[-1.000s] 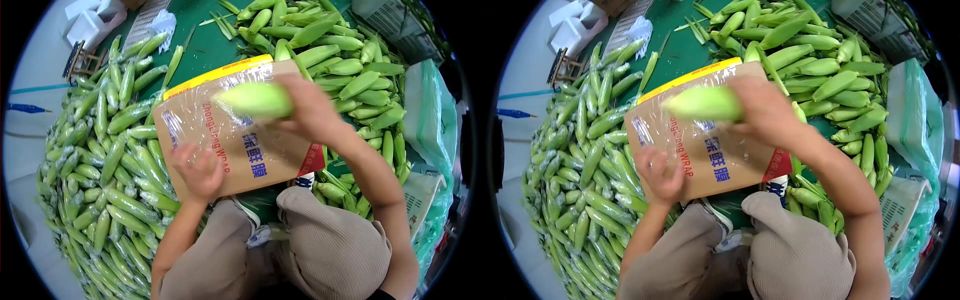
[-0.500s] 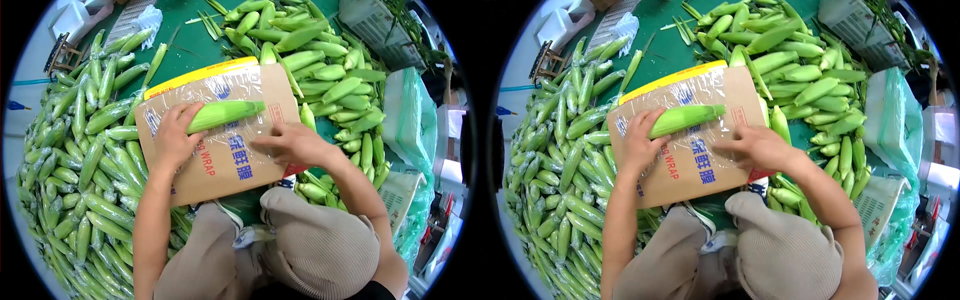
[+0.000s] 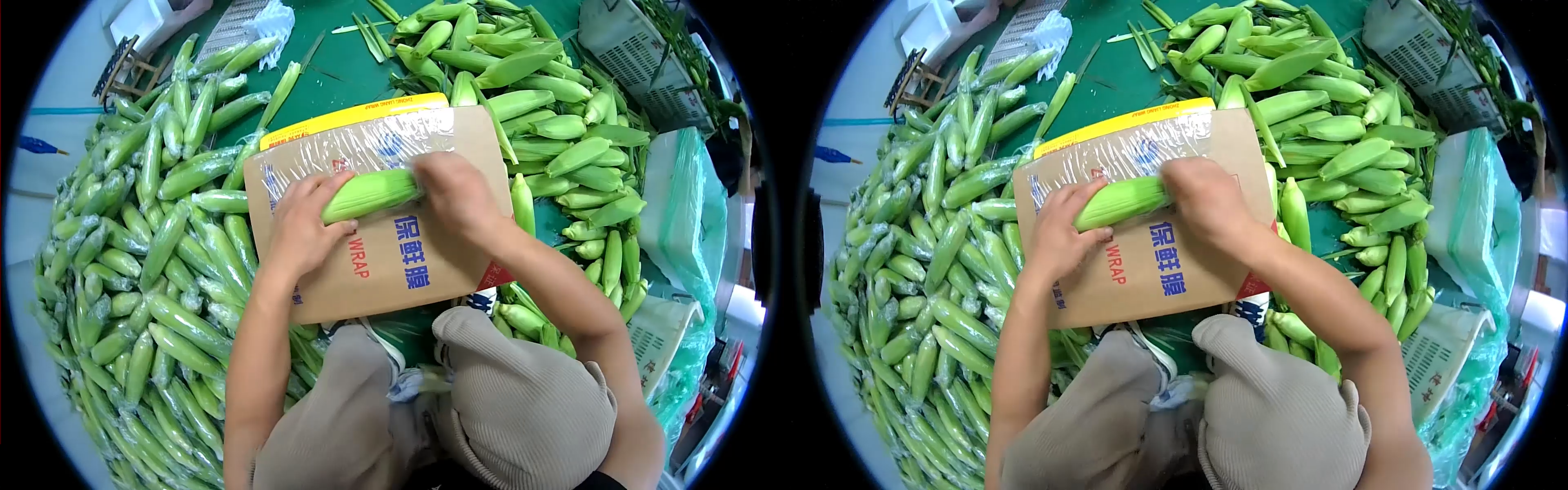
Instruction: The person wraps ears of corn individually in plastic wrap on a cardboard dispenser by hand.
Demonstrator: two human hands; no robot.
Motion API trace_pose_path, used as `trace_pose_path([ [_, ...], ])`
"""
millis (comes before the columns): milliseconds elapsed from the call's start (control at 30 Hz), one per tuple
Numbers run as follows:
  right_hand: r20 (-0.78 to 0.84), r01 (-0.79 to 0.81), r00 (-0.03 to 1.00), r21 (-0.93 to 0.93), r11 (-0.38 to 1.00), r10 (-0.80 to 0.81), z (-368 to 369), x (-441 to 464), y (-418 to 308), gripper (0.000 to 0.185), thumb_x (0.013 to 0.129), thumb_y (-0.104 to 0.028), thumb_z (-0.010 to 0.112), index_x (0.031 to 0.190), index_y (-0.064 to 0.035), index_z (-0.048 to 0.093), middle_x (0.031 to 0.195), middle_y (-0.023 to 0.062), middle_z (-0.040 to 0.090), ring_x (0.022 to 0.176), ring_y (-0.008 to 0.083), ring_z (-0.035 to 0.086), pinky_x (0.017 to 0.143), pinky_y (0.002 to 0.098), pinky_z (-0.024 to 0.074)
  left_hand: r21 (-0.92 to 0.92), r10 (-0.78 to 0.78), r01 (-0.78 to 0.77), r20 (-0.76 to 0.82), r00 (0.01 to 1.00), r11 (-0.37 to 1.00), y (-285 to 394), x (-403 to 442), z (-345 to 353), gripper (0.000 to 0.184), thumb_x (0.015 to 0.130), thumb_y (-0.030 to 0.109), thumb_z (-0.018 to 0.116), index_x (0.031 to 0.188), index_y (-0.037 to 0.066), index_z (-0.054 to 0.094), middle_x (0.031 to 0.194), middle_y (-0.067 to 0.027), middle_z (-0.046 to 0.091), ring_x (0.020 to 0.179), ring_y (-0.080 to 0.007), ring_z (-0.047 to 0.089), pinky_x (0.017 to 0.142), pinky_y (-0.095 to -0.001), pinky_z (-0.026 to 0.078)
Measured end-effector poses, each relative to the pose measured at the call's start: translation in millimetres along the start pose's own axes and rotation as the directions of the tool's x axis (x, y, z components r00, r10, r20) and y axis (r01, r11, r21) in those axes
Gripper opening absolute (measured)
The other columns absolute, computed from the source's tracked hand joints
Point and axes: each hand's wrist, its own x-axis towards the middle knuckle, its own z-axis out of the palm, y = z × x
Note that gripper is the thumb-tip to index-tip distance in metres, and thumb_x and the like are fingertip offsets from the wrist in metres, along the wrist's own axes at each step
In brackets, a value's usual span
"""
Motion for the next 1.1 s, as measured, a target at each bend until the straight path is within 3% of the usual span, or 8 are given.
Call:
trace_pose_path([
  [100, 0.138, 0.185, 0.976, -0.141, 0.973, -0.165, 11, 6, -17, 0.067, 0.08, -0.05, 0.077, 0.125, -0.0054, 0.057, 0.112, 0.0121, 0.062, 0.107, 0.0321, 0.061, 0.093, 0.0451, 0.0487, 0.028, 0.061, -0.06, -0.038, 0.997, 0.998, -9, 4, -2, 0.086, 0.072, 0.022, 0.089, 0.149, 0.014, 0.053, 0.134, -0.0136, 0.058, 0.128, -0.0363, 0.051, 0.11, -0.0452, 0.043],
  [233, 0.14, 0.157, 0.981, -0.167, 0.973, -0.134, 17, 8, -13, 0.064, 0.077, -0.049, 0.08, 0.122, -0.008, 0.057, 0.113, 0.0099, 0.058, 0.108, 0.0314, 0.059, 0.092, 0.0444, 0.0495, -0.232, -0.061, -0.041, -0.416, 0.907, 0.972, -38, -35, 16, 0.105, 0.066, 0.033, 0.094, 0.154, 0.007, 0.044, 0.136, -0.0148, 0.053, 0.127, -0.0369, 0.049, 0.109, -0.0465, 0.042],
  [333, 0.201, 0.142, 0.976, -0.305, 0.942, -0.082, 15, 13, -12, 0.057, 0.078, -0.042, 0.081, 0.117, -0.0085, 0.057, 0.107, 0.0101, 0.058, 0.107, 0.0311, 0.059, 0.089, 0.0442, 0.0504, 0.211, -0.195, 0.251, -0.251, 0.948, 0.945, -23, -77, 19, 0.114, 0.06, 0.04, 0.096, 0.155, 0.008, 0.042, 0.127, -0.0145, 0.056, 0.118, -0.0369, 0.051, 0.102, -0.0463, 0.043],
  [500, 0.343, 0.184, 0.931, -0.148, 0.972, -0.124, 3, 32, 4, 0.051, 0.081, -0.034, 0.081, 0.114, -0.005, 0.056, 0.104, 0.0158, 0.057, 0.098, 0.0386, 0.061, 0.084, 0.048, 0.0529, 0.203, -0.068, 0.166, -0.417, 0.906, 0.965, -50, -73, 21, 0.019, 0.089, 0.024, 0.078, 0.106, 0.015, 0.081, 0.075, -0.004, 0.06, 0.073, -0.0277, 0.057, 0.073, -0.0422, 0.046],
  [867, 0.338, 0.003, 0.941, -0.082, 0.997, 0.025, 3, 19, -11, 0.053, 0.083, -0.032, 0.082, 0.124, -0.0048, 0.061, 0.126, 0.0201, 0.064, 0.117, 0.0413, 0.063, 0.101, 0.049, 0.0517, 0.112, -0.087, 0.146, -0.418, 0.904, 0.983, -93, -73, 46, 0.017, 0.093, 0.021, 0.073, 0.098, 0.005, 0.078, 0.097, -0.0144, 0.073, 0.091, -0.0352, 0.068, 0.083, -0.0472, 0.052],
  [933, 0.247, 0.069, 0.966, 0.019, 0.997, -0.072, 4, 14, -4, 0.062, 0.084, -0.04, 0.081, 0.134, -0.0086, 0.061, 0.119, 0.0186, 0.065, 0.118, 0.0393, 0.061, 0.104, 0.0492, 0.049, -0.361, -0.361, 0.218, -0.395, 0.845, 0.907, -110, -78, 58, 0.02, 0.099, 0.02, 0.064, 0.107, 0.003, 0.069, 0.101, -0.0122, 0.069, 0.094, -0.0263, 0.066, 0.087, -0.0427, 0.054],
  [1000, 0.365, 0.035, 0.929, 0.057, 0.998, -0.054, -8, 19, -3, 0.064, 0.084, -0.045, 0.08, 0.136, -0.0124, 0.062, 0.117, 0.0183, 0.063, 0.112, 0.0414, 0.062, 0.095, 0.0501, 0.0501, -0.882, -0.613, 0.027, -0.305, 0.729, 0.47, -113, -85, 60, 0.026, 0.105, 0.021, 0.056, 0.124, 0.003, 0.06, 0.123, -0.0137, 0.064, 0.107, -0.0222, 0.063, 0.091, -0.0408, 0.055],
  [1100, 0.462, 0.103, 0.868, 0.185, 0.977, -0.179, -5, 16, 0, 0.068, 0.082, -0.051, 0.08, 0.135, -0.0121, 0.063, 0.114, 0.0202, 0.064, 0.104, 0.044, 0.064, 0.088, 0.0511, 0.0514, -0.694, -0.513, -0.033, -0.563, 0.648, 0.719, -85, -104, 59, 0.048, 0.106, 0.033, 0.055, 0.142, 0.002, 0.048, 0.139, -0.0198, 0.063, 0.119, -0.033, 0.063, 0.103, -0.0493, 0.048],
])
